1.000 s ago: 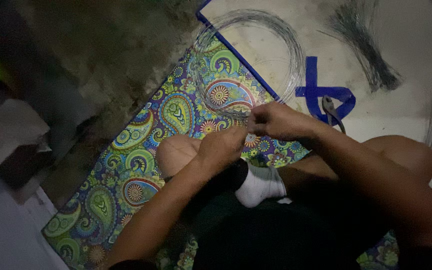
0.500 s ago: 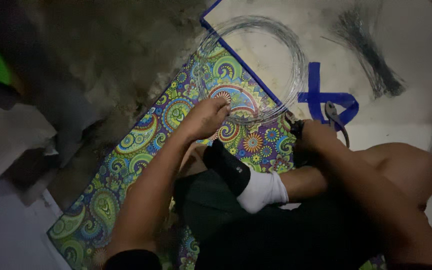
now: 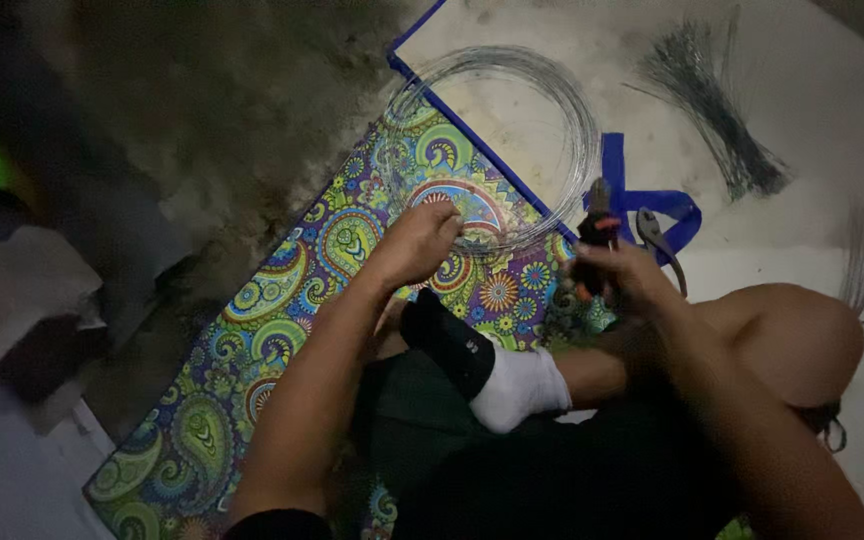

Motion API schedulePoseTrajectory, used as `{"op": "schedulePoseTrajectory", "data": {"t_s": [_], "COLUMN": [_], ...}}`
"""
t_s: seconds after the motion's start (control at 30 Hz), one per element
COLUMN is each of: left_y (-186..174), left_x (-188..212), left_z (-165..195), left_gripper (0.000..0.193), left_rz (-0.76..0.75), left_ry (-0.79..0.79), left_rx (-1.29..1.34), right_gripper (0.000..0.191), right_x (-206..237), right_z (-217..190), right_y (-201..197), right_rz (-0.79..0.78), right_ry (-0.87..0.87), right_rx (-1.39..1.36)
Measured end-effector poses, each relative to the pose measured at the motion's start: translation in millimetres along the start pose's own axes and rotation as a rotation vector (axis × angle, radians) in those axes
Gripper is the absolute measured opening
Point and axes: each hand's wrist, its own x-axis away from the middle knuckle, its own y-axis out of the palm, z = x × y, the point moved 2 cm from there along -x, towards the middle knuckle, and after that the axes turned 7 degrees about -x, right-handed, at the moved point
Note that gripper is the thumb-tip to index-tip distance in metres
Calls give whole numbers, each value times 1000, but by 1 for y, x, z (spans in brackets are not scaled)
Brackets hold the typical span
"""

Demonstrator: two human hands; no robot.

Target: The person sits on the floor and twists cut wire strands together by hand into tight bundles, repeatedly folding and winding the wire, and occasionally uses pliers to grip or cut the wire while working over a coil of wire on a mat.

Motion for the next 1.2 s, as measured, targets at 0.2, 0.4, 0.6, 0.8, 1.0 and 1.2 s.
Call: {"op": "schedulePoseTrajectory", "data": {"t_s": [0.2, 0.4, 0.6, 0.8, 1.0, 1.2], "left_y": [10, 9, 9, 11, 10, 9], "left_x": [-2, 2, 11, 13, 14, 16], "left_z": [0, -3, -5, -6, -3, -2], "left_gripper": [31, 33, 33, 34, 32, 31], "left_rz": [37, 12, -7, 27, -30, 1], "left_ry": [70, 71, -10, 52, -59, 43], "left_rx": [-12, -35, 49, 14, 2, 22], "right_gripper": [55, 64, 59, 48, 48, 47], "right_x": [29, 32, 16, 9, 5, 0], "right_z": [44, 48, 48, 55, 63, 68], "right_y": [21, 58, 78, 70, 58, 54], "right_rz": [-42, -291, -343, -195, -163, -119], "right_ry": [165, 273, 292, 222, 213, 137], "right_rx": [-192, -303, -329, -284, -238, -148]}}
